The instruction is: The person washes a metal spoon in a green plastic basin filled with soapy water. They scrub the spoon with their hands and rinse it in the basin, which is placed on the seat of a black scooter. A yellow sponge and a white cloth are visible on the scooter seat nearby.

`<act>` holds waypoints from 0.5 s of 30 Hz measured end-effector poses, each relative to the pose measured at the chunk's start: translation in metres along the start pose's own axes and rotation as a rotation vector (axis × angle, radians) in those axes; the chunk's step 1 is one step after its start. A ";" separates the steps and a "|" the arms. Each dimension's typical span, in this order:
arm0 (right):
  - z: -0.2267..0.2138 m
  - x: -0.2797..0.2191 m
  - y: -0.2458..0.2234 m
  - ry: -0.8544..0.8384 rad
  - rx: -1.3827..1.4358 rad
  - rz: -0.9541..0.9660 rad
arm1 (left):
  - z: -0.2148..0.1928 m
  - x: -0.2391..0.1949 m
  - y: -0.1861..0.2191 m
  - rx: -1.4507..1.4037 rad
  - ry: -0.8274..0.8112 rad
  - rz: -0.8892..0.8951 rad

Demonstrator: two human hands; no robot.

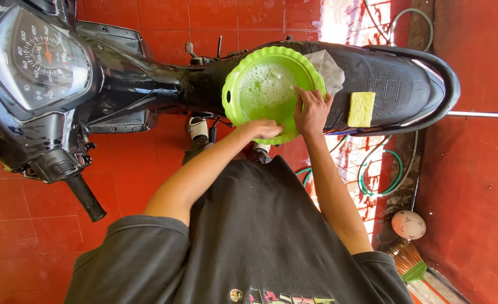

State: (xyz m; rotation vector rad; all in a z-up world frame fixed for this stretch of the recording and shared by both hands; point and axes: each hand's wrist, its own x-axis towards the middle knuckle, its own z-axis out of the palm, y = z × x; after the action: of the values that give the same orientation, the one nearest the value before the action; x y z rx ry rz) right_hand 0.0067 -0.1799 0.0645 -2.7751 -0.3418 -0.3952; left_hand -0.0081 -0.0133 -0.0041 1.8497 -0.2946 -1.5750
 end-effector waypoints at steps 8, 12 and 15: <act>-0.005 0.001 -0.002 -0.028 -0.008 0.004 | -0.027 0.013 -0.026 0.911 0.219 -0.198; -0.004 0.000 -0.002 -0.029 -0.022 0.015 | -0.040 -0.032 0.014 1.143 0.493 -0.208; -0.003 -0.003 -0.001 -0.043 -0.040 0.023 | -0.048 -0.047 0.032 1.143 0.558 -0.253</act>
State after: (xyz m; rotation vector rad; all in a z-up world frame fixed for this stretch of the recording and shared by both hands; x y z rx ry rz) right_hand 0.0027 -0.1803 0.0668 -2.8279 -0.3146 -0.3405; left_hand 0.0333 0.0068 0.0541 3.1945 -0.8361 -0.9656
